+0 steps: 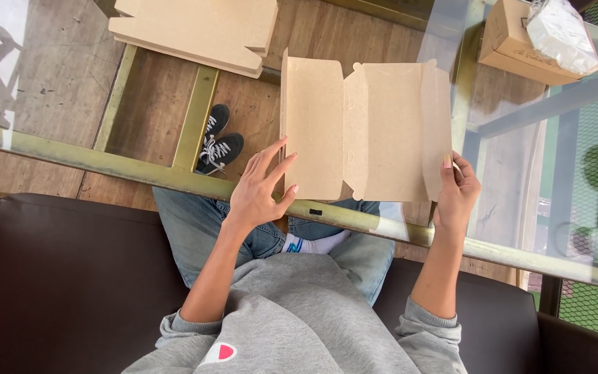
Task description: Assembling and packing cardboard boxes with various items on a glass table.
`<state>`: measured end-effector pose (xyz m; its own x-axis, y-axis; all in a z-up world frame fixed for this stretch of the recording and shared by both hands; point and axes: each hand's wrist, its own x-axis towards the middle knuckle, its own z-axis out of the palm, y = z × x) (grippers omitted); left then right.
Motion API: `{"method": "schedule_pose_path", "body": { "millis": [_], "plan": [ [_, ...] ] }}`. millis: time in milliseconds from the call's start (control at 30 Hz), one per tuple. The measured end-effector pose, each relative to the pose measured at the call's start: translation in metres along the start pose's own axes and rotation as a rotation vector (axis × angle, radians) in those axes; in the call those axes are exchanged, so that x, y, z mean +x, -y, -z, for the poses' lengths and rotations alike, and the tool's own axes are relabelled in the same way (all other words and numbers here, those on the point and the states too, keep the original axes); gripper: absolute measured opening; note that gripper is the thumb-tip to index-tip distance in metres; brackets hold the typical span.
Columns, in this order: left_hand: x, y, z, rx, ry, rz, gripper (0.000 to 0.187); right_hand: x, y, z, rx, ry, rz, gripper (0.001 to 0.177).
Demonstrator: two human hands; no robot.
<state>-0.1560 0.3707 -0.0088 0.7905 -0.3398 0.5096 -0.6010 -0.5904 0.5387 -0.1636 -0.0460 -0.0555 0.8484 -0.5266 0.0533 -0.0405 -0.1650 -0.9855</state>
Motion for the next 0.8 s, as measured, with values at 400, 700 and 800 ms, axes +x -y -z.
{"method": "schedule_pose_path", "body": {
  "millis": [400,700,800],
  "plan": [
    [-0.001,0.001,-0.001,0.01,0.002,-0.001,0.049,-0.021,0.055,-0.02,0.143,-0.035,-0.238,0.015],
    [-0.002,0.001,-0.002,0.025,0.0,-0.005,0.049,-0.061,0.12,-0.056,-0.139,0.04,-0.075,0.034],
    [-0.003,0.003,-0.004,0.011,-0.01,-0.005,0.048,-0.077,0.146,-0.069,-0.262,0.1,-0.004,0.056]
  ]
}}
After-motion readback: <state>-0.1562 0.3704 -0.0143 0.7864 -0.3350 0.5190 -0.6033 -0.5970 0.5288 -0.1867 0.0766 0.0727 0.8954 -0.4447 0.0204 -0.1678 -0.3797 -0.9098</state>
